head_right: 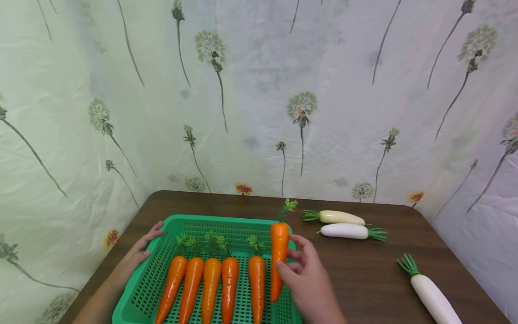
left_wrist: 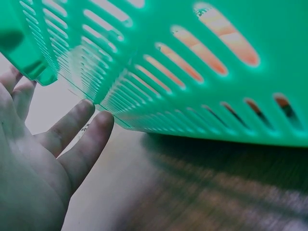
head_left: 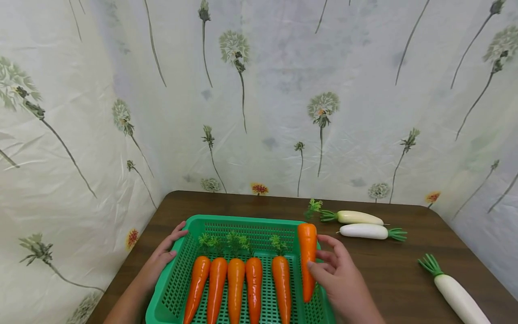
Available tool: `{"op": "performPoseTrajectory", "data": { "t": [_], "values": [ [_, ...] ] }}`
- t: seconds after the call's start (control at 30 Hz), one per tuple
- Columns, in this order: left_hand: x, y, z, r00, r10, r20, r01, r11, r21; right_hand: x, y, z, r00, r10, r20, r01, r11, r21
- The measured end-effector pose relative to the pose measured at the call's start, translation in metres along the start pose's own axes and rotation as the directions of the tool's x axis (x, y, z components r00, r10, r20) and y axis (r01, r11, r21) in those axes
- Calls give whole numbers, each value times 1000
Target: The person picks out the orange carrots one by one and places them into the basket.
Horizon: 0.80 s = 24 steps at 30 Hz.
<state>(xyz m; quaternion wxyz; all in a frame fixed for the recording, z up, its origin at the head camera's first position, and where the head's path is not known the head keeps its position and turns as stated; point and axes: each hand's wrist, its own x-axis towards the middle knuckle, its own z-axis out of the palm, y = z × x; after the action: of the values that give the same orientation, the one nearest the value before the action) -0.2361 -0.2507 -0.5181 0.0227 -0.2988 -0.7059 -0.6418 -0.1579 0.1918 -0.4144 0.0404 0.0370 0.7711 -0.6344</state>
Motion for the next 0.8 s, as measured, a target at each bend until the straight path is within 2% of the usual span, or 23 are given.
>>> {"op": "performPoseTrajectory", "data": {
  "t": [0.23,0.8],
  "values": [
    [-1,-1,0,1000,3,0,-3,1000,-9,1,-1,6,1000,-5,-1,5,1000,-21],
    [0,2,1,999,32,11,-32,999,-23,4,-4,21,1000,-4,24,4,1000,11]
  ]
}}
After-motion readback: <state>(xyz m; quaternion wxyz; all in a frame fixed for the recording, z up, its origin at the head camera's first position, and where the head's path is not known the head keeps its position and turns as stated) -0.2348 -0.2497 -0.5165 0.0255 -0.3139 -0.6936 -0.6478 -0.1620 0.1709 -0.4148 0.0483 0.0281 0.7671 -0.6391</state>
